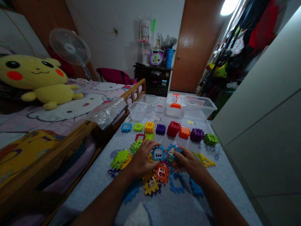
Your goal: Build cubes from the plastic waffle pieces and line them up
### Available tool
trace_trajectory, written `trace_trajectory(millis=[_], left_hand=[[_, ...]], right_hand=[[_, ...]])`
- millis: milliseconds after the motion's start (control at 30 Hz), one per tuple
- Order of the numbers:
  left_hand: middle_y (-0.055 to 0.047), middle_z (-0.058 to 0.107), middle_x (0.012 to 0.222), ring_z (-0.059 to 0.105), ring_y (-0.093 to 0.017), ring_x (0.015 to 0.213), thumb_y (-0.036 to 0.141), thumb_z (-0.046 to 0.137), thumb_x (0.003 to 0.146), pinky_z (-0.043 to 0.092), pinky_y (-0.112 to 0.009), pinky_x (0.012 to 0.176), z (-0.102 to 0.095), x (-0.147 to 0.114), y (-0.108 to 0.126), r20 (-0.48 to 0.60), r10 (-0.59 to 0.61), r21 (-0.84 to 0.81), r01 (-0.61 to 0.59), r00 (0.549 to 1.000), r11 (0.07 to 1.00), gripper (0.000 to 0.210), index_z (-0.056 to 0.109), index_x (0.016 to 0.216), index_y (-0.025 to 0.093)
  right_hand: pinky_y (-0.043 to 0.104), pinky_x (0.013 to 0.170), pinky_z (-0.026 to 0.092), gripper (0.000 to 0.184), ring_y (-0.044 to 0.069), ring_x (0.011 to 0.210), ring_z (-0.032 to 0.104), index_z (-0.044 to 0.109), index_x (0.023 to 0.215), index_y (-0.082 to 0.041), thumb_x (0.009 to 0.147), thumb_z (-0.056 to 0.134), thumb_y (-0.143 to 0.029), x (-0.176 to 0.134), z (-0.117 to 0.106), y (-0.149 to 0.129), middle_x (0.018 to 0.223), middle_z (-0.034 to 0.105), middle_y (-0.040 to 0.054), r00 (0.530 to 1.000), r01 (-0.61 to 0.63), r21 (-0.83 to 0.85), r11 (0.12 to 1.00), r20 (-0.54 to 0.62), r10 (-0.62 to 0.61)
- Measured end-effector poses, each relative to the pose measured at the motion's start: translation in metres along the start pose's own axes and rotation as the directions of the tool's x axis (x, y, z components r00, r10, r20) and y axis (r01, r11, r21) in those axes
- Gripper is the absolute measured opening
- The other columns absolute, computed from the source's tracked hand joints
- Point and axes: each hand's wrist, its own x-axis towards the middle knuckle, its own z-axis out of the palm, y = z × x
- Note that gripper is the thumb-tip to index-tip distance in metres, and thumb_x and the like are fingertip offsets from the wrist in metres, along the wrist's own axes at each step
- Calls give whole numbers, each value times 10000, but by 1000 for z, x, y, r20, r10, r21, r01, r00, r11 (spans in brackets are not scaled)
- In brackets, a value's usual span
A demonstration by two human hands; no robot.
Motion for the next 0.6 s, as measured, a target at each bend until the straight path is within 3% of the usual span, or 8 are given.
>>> trace_trajectory(millis=[167,267,400,500,600], left_hand=[[-78,551,1266,487,-254,1212,176,680,734,398,-430,1055,2,-1,-3,-2,-16,16,16,1000,1000,564,515,1272,223],[-97,539,1307,463,-265,1245,193,681,743,365,-458,1085,2,-1,-4,9,-33,31,33,999,999,623,476,1331,211],[-111,542,1309,461,-271,1252,199,690,741,360,-457,1089,3,0,-4,41,-53,53,51,998,997,616,496,1325,191],[-105,555,1282,474,-275,1235,200,700,727,372,-457,1079,3,1,-4,46,-52,67,49,998,997,579,537,1283,195],[-99,552,1258,483,-275,1215,195,713,708,384,-450,1067,3,1,-4,30,-44,71,42,999,997,578,554,1264,199]], right_hand=[[216,450,395,492,98,503,503,414,1105,-241,740,694,-416,4,-1,5,681,524,-90,995,23,80,997,-98,-15],[224,486,418,418,100,556,518,434,1084,-237,748,659,-342,6,-3,10,737,512,-73,994,54,33,998,-97,-50],[268,554,450,459,135,629,557,449,1213,-238,775,587,-246,7,-4,17,819,563,-25,988,109,-229,967,-81,-131],[329,699,484,491,178,786,597,476,1244,-226,767,582,-178,7,-4,18,986,620,47,967,177,-498,849,-70,-243],[390,839,470,461,223,955,589,510,1195,-217,749,606,-149,5,-4,16,1134,605,91,937,238,-638,732,-48,-347]])
